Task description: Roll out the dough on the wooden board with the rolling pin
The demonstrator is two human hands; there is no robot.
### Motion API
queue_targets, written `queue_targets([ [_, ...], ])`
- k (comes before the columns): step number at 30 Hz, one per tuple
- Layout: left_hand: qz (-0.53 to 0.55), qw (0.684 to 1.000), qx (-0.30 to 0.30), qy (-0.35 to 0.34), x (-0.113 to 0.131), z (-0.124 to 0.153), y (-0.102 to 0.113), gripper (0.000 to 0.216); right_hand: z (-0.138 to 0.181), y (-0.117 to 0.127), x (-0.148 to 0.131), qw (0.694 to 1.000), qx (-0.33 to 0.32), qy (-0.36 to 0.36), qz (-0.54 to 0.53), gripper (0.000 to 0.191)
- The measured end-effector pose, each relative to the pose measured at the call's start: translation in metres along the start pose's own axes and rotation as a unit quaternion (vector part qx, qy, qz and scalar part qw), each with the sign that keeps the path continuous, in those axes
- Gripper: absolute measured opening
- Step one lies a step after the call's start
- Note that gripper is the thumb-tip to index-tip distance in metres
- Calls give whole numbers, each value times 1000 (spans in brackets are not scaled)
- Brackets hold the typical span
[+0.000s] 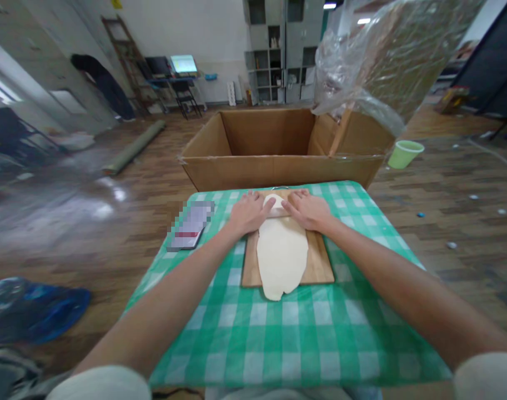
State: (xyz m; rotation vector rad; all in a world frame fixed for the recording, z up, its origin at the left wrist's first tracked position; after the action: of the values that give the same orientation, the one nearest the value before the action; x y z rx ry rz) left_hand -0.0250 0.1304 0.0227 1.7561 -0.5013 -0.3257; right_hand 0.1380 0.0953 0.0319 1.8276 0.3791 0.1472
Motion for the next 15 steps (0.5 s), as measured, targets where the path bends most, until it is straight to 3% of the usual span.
queue_targets([
  [3, 4, 999, 48, -2, 14, 44, 6, 71, 38, 2, -9, 1000, 18, -2, 2, 78],
  [6, 18, 996, 77, -29, 32, 90, 14, 84, 82, 9, -25, 999, 38, 32, -1, 95],
  [10, 46, 995, 73, -55, 48, 130, 26, 86, 124, 17, -38, 999, 27, 42, -19, 99],
  [15, 67, 994, 59, -67, 55, 153, 42, 85, 147, 33, -47, 997, 27, 63, -30, 97],
])
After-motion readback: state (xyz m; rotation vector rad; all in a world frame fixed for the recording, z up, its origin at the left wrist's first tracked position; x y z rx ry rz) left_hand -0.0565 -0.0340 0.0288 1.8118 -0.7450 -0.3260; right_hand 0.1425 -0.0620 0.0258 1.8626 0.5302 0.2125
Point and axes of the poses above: each hand's wrist, its own z-axis away from the middle knuckle, its own y-axis out of the back of the hand, x = y × z, the point moved 7 cm from there along -z, towards the middle knuckle, and after that the axes turned 6 degrees about x, right-handed, at the moved point
